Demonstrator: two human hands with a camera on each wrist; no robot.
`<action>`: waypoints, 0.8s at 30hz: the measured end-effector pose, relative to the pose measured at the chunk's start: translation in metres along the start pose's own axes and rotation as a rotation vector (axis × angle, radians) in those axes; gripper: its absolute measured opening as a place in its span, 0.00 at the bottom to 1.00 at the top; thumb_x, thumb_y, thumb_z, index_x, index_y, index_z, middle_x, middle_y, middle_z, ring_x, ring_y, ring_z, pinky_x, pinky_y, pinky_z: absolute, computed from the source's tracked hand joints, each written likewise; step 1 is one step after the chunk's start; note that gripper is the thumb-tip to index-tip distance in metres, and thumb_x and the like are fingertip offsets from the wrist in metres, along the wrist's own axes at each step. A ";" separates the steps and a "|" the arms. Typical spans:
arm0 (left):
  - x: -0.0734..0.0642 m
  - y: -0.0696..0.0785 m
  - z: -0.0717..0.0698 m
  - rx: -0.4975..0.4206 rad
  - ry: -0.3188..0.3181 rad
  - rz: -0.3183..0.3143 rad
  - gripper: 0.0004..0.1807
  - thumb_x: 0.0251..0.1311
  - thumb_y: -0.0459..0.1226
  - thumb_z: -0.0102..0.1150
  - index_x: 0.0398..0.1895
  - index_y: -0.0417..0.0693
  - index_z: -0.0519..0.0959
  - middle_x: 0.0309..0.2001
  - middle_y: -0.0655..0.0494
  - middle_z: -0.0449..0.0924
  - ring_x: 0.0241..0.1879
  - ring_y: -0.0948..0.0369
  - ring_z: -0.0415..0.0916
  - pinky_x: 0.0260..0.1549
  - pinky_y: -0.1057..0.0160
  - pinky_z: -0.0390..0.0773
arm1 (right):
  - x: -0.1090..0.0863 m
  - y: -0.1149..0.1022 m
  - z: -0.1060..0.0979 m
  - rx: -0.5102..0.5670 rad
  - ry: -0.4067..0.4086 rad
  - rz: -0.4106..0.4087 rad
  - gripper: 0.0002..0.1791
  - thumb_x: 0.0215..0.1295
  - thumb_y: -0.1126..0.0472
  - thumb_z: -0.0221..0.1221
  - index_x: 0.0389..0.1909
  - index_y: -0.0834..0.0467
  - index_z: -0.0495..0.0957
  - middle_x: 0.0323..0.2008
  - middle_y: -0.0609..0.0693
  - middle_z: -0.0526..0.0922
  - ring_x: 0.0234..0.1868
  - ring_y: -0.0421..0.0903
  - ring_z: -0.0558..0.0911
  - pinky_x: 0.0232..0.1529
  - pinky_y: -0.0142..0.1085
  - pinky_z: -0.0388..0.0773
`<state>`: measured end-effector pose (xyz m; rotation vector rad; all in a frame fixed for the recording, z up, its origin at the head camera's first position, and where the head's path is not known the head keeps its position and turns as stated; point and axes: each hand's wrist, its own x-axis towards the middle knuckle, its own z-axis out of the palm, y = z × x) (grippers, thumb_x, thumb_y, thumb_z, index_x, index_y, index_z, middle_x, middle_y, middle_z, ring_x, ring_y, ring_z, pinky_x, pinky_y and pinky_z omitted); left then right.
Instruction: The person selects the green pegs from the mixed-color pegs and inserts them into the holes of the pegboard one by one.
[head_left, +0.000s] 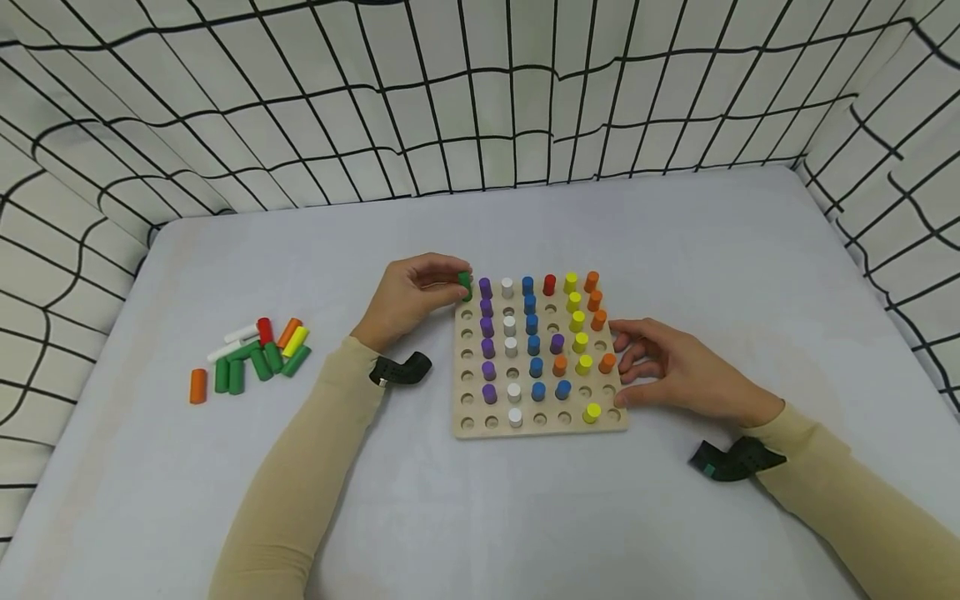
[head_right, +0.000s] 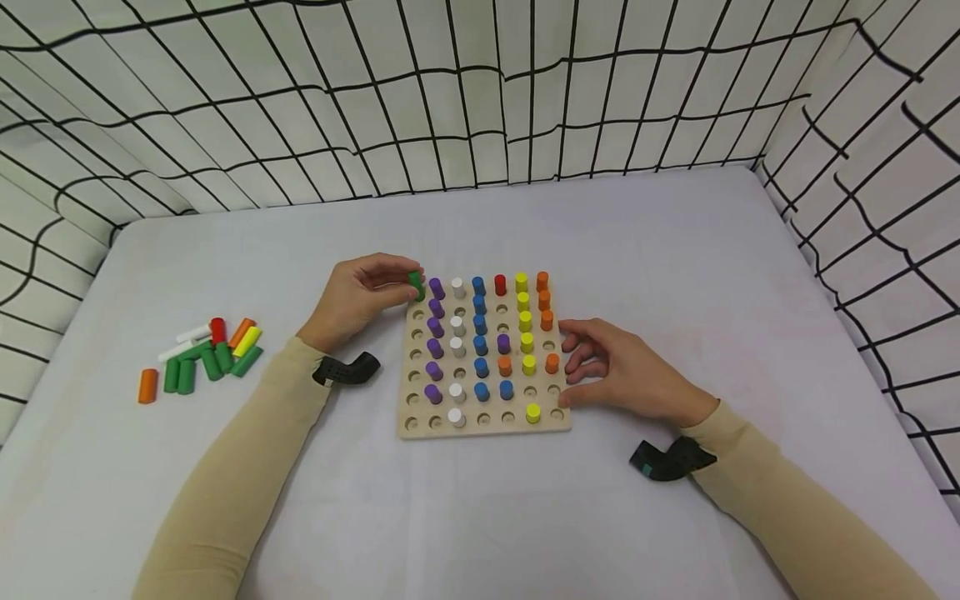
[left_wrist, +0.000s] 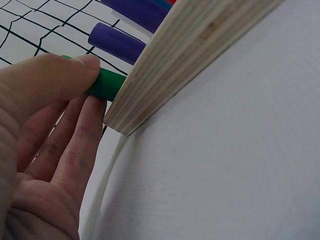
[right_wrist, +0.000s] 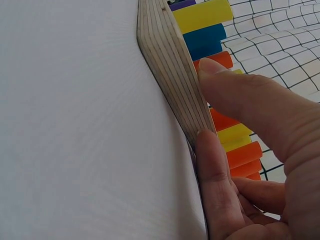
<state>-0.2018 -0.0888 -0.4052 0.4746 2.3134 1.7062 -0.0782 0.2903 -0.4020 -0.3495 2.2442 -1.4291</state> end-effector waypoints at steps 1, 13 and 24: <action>0.000 0.000 0.000 -0.002 -0.001 0.007 0.18 0.61 0.34 0.72 0.55 0.47 0.85 0.54 0.51 0.88 0.51 0.66 0.87 0.55 0.69 0.84 | 0.000 0.000 0.000 -0.002 0.001 -0.002 0.52 0.54 0.59 0.78 0.76 0.61 0.60 0.55 0.55 0.73 0.47 0.41 0.84 0.52 0.24 0.84; -0.002 0.002 0.001 0.001 -0.019 0.015 0.19 0.60 0.31 0.72 0.56 0.45 0.84 0.56 0.48 0.87 0.50 0.67 0.87 0.55 0.68 0.85 | 0.000 0.000 0.002 -0.019 0.005 -0.003 0.53 0.54 0.57 0.78 0.77 0.61 0.60 0.56 0.55 0.74 0.48 0.41 0.83 0.52 0.24 0.84; -0.003 0.002 -0.002 -0.054 -0.027 0.070 0.13 0.72 0.33 0.59 0.56 0.40 0.83 0.54 0.49 0.87 0.53 0.66 0.85 0.57 0.67 0.84 | -0.002 -0.002 0.000 -0.012 0.003 -0.010 0.52 0.55 0.58 0.78 0.76 0.61 0.60 0.56 0.56 0.74 0.47 0.41 0.84 0.52 0.24 0.84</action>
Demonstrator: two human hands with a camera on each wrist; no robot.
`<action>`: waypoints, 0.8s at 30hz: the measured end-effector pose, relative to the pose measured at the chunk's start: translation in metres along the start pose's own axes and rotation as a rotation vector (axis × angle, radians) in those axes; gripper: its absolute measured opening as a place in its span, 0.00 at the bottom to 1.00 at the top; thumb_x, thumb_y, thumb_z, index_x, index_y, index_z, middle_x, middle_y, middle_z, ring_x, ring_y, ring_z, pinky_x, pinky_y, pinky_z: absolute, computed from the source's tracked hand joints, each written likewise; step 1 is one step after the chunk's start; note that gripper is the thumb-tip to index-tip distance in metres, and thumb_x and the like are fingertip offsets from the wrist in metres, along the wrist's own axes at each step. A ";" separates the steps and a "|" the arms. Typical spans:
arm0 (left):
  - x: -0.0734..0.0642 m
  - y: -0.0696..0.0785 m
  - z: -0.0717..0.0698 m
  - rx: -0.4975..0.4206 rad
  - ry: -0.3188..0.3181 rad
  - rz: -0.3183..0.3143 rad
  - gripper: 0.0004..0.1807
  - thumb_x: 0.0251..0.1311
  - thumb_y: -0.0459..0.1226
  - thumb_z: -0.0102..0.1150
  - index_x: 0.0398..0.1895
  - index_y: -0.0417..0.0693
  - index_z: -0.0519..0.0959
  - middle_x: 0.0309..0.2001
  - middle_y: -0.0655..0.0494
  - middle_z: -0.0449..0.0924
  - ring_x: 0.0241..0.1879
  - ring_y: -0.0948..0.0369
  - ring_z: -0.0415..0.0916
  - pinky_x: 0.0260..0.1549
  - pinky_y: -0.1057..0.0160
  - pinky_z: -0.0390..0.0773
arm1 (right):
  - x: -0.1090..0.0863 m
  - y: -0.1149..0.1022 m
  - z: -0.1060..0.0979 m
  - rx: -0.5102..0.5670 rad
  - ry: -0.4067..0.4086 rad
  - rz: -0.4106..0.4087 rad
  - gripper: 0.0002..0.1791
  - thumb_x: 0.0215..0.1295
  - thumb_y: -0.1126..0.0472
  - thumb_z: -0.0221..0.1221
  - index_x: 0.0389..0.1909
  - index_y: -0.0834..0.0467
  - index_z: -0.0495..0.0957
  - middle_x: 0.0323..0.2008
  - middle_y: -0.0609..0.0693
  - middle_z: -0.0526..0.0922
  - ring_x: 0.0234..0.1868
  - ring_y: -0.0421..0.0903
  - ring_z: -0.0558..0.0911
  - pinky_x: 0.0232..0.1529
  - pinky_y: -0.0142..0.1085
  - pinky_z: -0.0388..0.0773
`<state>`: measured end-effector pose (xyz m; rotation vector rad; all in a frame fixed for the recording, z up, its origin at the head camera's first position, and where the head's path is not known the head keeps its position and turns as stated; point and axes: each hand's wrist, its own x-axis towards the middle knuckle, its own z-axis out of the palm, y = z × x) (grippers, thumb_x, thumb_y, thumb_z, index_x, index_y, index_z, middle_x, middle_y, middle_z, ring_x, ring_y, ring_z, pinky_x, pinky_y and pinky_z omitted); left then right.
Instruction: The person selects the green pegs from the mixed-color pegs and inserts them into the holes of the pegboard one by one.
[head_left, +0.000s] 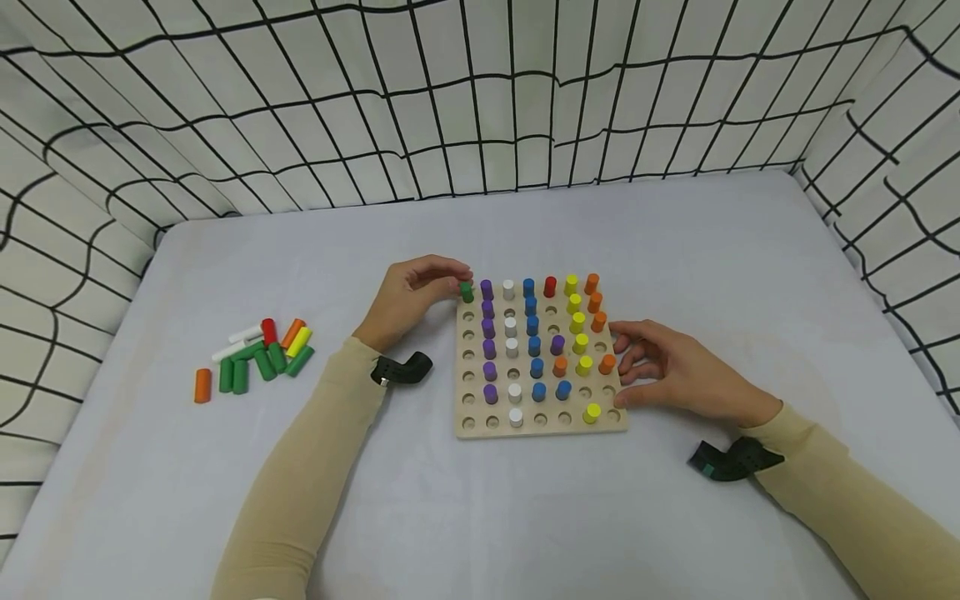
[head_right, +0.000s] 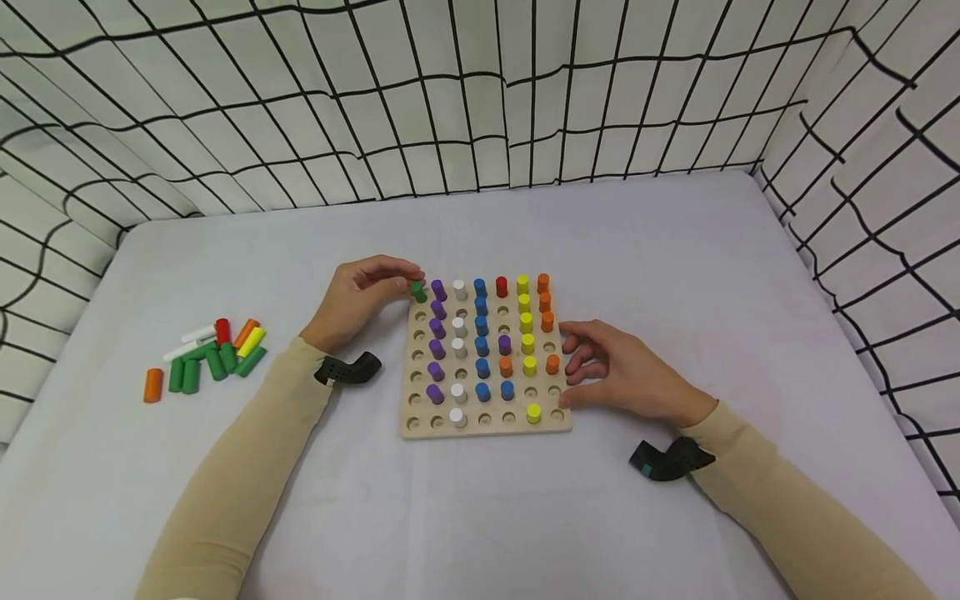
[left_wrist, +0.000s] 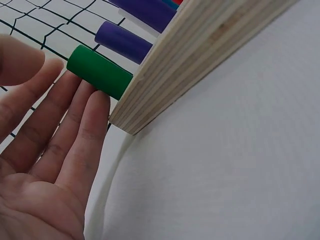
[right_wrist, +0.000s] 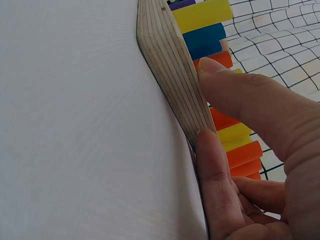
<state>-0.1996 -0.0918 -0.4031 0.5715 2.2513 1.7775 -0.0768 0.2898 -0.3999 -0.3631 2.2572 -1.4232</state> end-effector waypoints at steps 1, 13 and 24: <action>-0.001 0.001 0.000 -0.012 0.000 0.004 0.13 0.72 0.32 0.59 0.56 0.39 0.83 0.54 0.49 0.87 0.53 0.66 0.85 0.57 0.67 0.84 | 0.000 -0.001 0.000 -0.001 0.000 -0.004 0.52 0.55 0.58 0.78 0.76 0.62 0.60 0.56 0.56 0.74 0.47 0.41 0.84 0.52 0.24 0.84; -0.004 0.006 -0.003 -0.025 0.054 0.045 0.13 0.71 0.30 0.57 0.54 0.38 0.83 0.51 0.51 0.89 0.50 0.66 0.87 0.55 0.68 0.85 | -0.001 -0.002 0.003 -0.009 0.000 -0.022 0.51 0.56 0.57 0.77 0.77 0.62 0.60 0.56 0.56 0.74 0.47 0.40 0.84 0.52 0.24 0.84; -0.016 0.018 -0.020 0.007 0.049 -0.004 0.12 0.73 0.33 0.58 0.54 0.35 0.83 0.52 0.43 0.86 0.48 0.65 0.87 0.54 0.67 0.86 | -0.001 0.000 0.003 -0.038 0.004 -0.021 0.52 0.56 0.56 0.77 0.77 0.62 0.59 0.56 0.56 0.75 0.47 0.40 0.84 0.52 0.24 0.84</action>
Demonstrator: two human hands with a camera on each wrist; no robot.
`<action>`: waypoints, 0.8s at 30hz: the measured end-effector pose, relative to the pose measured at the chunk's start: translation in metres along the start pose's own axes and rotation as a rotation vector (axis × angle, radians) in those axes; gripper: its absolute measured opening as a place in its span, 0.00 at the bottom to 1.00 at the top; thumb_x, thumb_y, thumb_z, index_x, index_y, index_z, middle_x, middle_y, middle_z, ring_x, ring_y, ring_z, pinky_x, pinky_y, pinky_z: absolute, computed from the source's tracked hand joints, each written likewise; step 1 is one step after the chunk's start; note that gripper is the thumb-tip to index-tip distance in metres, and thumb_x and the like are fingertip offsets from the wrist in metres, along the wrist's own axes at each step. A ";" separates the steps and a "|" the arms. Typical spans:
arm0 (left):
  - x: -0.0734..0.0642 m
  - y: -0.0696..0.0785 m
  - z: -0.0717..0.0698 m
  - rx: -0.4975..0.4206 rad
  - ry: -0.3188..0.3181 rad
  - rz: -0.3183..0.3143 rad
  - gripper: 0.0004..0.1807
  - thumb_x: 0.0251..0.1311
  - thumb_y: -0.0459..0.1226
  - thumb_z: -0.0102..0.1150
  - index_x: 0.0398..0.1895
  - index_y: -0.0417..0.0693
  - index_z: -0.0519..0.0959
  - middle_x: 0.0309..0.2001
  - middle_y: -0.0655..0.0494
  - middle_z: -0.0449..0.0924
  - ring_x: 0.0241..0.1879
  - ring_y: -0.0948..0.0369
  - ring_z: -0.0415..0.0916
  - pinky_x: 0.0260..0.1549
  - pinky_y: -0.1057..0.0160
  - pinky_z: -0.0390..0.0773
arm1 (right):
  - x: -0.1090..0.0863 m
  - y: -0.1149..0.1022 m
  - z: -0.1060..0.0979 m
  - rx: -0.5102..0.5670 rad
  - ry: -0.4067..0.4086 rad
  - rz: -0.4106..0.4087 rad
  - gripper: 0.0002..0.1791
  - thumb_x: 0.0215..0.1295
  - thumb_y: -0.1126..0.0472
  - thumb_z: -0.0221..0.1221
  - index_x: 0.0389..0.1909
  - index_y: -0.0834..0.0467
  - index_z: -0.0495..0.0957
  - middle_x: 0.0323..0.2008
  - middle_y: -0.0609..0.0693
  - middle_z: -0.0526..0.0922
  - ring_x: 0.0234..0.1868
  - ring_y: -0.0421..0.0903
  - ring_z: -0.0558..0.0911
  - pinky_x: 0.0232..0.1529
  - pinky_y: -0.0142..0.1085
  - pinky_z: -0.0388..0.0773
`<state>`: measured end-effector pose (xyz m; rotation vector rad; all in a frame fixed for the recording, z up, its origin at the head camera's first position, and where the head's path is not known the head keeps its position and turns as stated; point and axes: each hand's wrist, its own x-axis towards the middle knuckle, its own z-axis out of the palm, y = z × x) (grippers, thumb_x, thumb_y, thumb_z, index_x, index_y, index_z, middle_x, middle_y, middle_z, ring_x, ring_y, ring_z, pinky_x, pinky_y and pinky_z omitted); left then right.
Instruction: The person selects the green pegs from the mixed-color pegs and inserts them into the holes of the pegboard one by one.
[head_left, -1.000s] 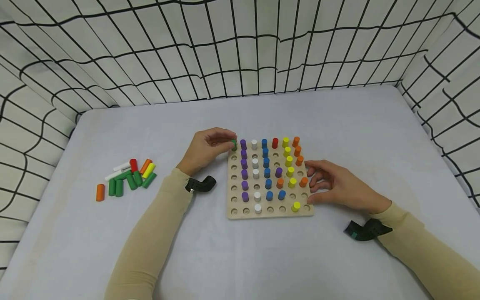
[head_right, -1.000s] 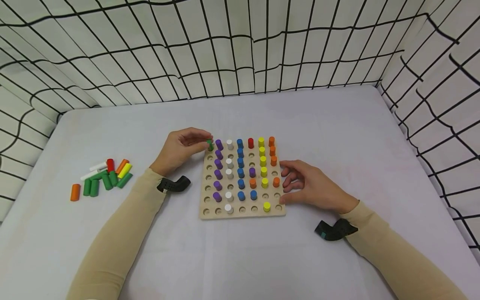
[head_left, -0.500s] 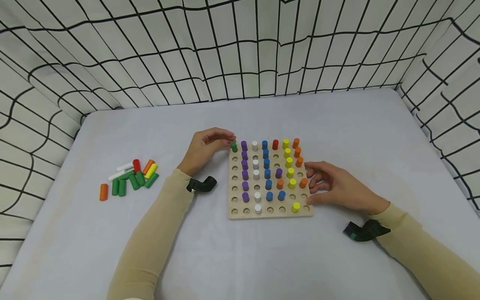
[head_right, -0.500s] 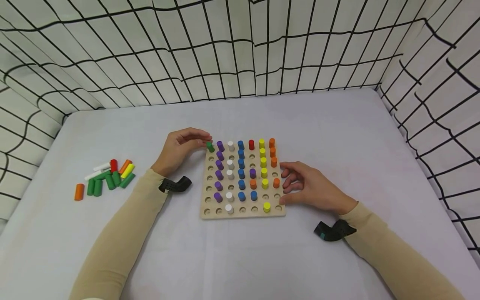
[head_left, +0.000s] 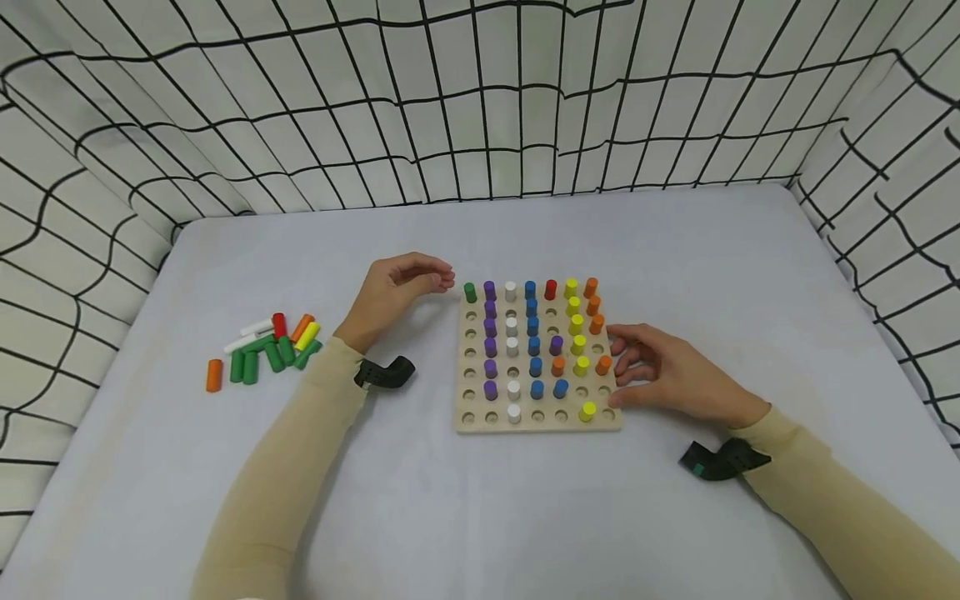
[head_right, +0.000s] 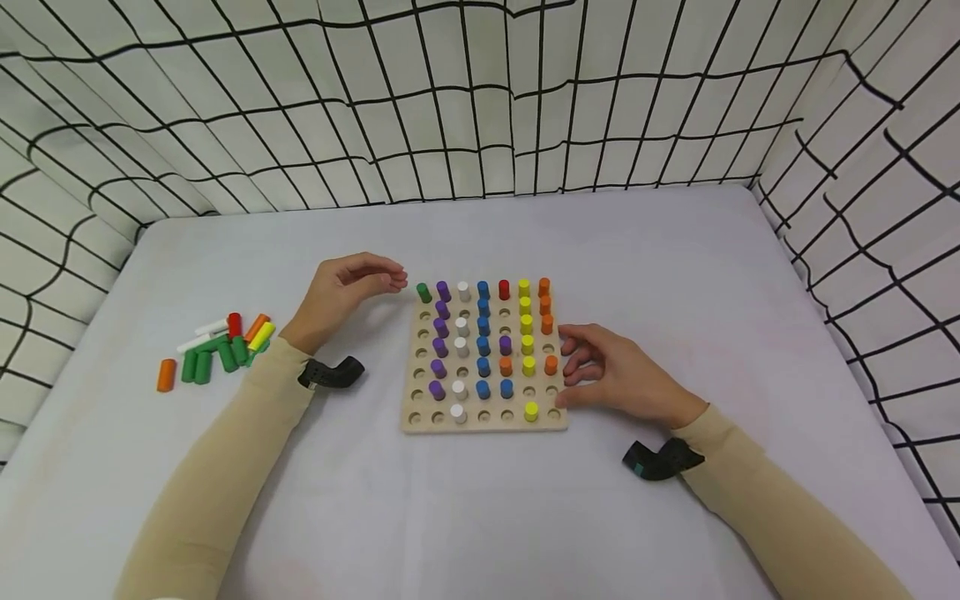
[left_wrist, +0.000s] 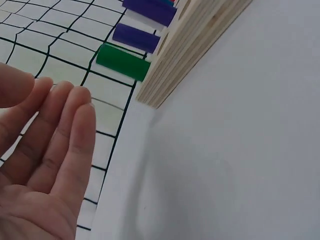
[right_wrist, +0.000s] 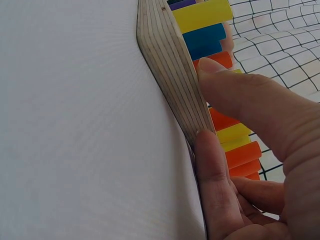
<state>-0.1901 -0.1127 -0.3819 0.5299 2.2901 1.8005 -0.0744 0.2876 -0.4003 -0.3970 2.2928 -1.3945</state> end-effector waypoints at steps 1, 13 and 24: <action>-0.002 0.001 -0.003 0.014 0.002 -0.017 0.12 0.73 0.34 0.58 0.54 0.36 0.83 0.53 0.41 0.86 0.48 0.65 0.87 0.54 0.67 0.86 | 0.000 0.001 0.000 -0.004 0.001 -0.001 0.52 0.56 0.55 0.77 0.77 0.62 0.59 0.56 0.56 0.75 0.47 0.40 0.84 0.52 0.24 0.84; -0.029 0.011 -0.030 0.230 0.025 -0.192 0.18 0.76 0.47 0.57 0.56 0.43 0.83 0.55 0.45 0.86 0.52 0.58 0.87 0.56 0.69 0.85 | 0.001 -0.001 0.001 0.009 0.000 -0.006 0.52 0.56 0.56 0.77 0.77 0.63 0.59 0.56 0.57 0.75 0.47 0.40 0.84 0.52 0.24 0.84; -0.061 0.006 -0.045 0.307 0.028 -0.198 0.18 0.75 0.49 0.57 0.54 0.47 0.85 0.52 0.48 0.89 0.49 0.65 0.88 0.53 0.76 0.82 | 0.002 0.002 0.002 0.013 0.011 0.022 0.53 0.54 0.54 0.78 0.77 0.60 0.59 0.56 0.55 0.74 0.48 0.41 0.84 0.52 0.24 0.84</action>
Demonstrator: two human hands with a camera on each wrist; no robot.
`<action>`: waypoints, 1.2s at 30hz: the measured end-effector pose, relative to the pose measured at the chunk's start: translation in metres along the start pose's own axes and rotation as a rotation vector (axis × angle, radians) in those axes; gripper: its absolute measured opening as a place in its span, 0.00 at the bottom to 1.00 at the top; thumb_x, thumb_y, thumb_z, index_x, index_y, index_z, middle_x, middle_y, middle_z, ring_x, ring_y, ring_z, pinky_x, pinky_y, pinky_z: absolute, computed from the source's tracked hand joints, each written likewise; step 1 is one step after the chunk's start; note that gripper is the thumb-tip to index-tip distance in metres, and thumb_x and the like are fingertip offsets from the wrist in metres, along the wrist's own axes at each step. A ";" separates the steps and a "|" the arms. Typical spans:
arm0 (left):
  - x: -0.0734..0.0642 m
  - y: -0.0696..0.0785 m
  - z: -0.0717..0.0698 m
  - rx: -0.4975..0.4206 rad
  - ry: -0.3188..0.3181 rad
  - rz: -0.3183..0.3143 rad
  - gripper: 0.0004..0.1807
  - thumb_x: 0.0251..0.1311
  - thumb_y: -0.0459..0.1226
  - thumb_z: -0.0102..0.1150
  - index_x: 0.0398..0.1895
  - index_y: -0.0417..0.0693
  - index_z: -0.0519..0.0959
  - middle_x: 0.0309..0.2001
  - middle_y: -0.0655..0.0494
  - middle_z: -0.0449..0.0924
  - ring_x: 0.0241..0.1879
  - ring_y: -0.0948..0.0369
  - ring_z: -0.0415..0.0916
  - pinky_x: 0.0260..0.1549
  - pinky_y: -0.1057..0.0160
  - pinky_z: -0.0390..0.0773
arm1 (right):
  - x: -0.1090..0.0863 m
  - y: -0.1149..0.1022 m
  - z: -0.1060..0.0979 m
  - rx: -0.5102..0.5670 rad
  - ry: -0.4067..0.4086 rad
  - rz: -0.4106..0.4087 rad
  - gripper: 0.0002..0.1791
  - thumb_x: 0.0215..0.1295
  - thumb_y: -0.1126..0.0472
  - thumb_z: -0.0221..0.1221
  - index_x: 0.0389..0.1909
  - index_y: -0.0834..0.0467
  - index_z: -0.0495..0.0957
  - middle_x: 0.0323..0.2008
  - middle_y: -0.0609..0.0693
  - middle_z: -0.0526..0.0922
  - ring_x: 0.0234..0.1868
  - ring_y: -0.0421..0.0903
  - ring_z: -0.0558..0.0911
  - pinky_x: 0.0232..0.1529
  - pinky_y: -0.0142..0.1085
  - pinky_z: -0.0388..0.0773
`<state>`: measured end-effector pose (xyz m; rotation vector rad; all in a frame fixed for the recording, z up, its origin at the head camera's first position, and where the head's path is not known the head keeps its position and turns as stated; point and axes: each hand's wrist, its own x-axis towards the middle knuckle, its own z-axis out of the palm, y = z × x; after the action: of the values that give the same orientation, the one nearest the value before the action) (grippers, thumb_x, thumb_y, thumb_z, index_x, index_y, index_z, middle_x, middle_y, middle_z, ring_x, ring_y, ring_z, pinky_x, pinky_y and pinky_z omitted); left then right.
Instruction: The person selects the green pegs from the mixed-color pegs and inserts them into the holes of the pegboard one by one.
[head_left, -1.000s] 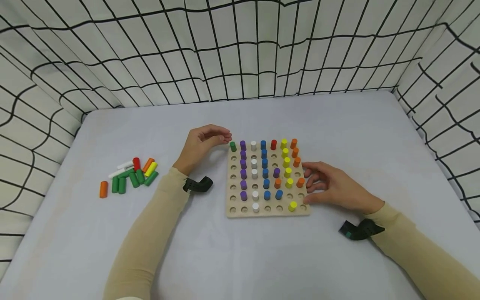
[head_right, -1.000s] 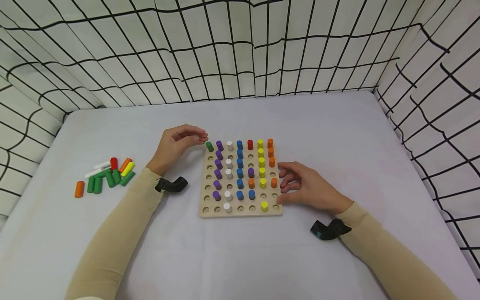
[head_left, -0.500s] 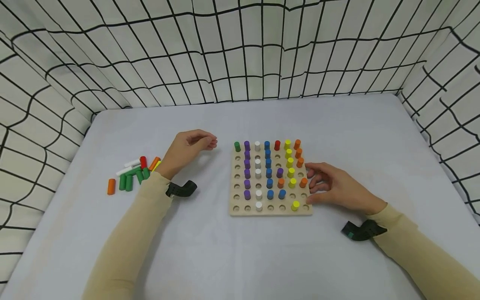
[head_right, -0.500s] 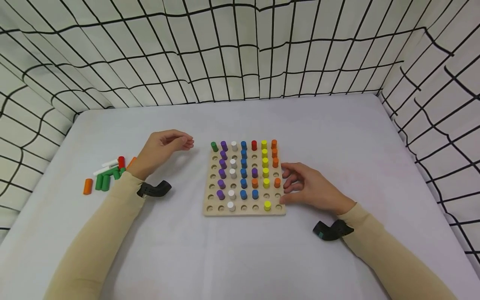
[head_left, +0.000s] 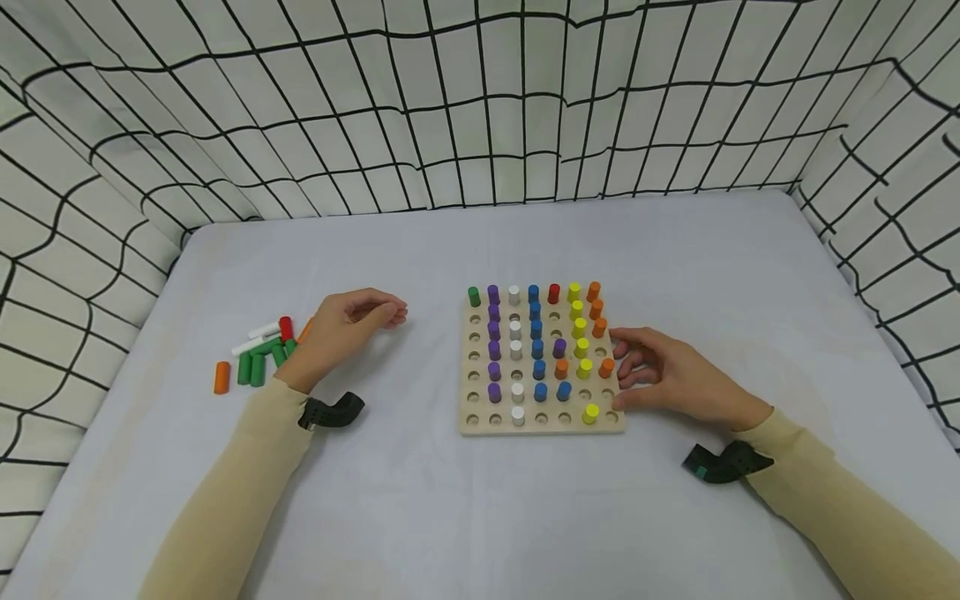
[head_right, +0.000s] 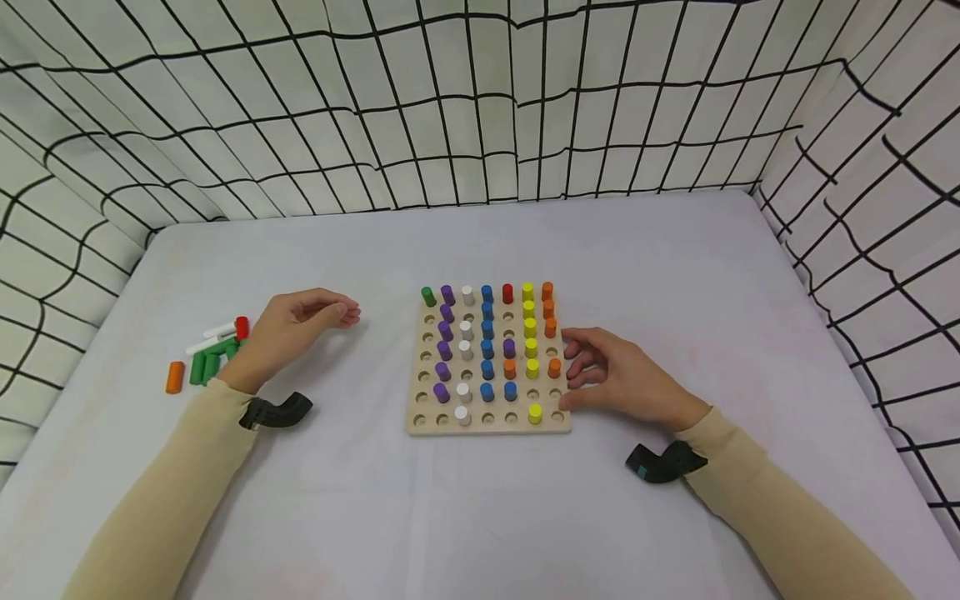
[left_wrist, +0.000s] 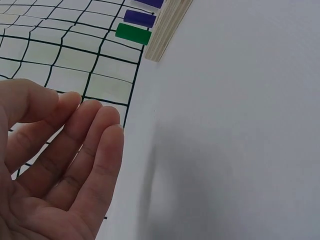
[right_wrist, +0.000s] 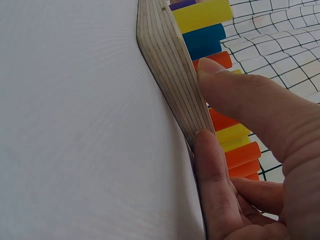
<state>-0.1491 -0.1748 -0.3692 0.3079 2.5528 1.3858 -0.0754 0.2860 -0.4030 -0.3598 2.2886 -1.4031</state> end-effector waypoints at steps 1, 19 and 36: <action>-0.002 -0.001 -0.002 0.014 0.005 -0.003 0.18 0.75 0.49 0.57 0.54 0.48 0.85 0.52 0.49 0.89 0.49 0.66 0.88 0.52 0.78 0.81 | 0.000 0.001 0.000 0.000 -0.001 0.001 0.53 0.54 0.54 0.78 0.77 0.60 0.59 0.57 0.55 0.74 0.49 0.41 0.84 0.52 0.24 0.84; -0.036 -0.006 -0.038 0.200 -0.004 -0.019 0.15 0.76 0.49 0.55 0.58 0.60 0.83 0.52 0.57 0.89 0.48 0.69 0.86 0.46 0.77 0.76 | 0.000 -0.002 0.000 -0.014 -0.005 0.012 0.53 0.55 0.54 0.78 0.77 0.61 0.59 0.56 0.55 0.74 0.48 0.41 0.83 0.52 0.23 0.84; -0.051 -0.011 -0.075 0.200 -0.075 -0.154 0.23 0.73 0.56 0.56 0.66 0.61 0.77 0.60 0.54 0.85 0.48 0.64 0.89 0.49 0.73 0.82 | -0.001 -0.001 -0.001 -0.028 -0.009 0.012 0.52 0.56 0.56 0.77 0.77 0.61 0.59 0.56 0.55 0.74 0.48 0.39 0.83 0.51 0.22 0.84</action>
<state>-0.1232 -0.2555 -0.3339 0.1877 2.5951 1.0486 -0.0755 0.2865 -0.4012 -0.3605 2.3013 -1.3618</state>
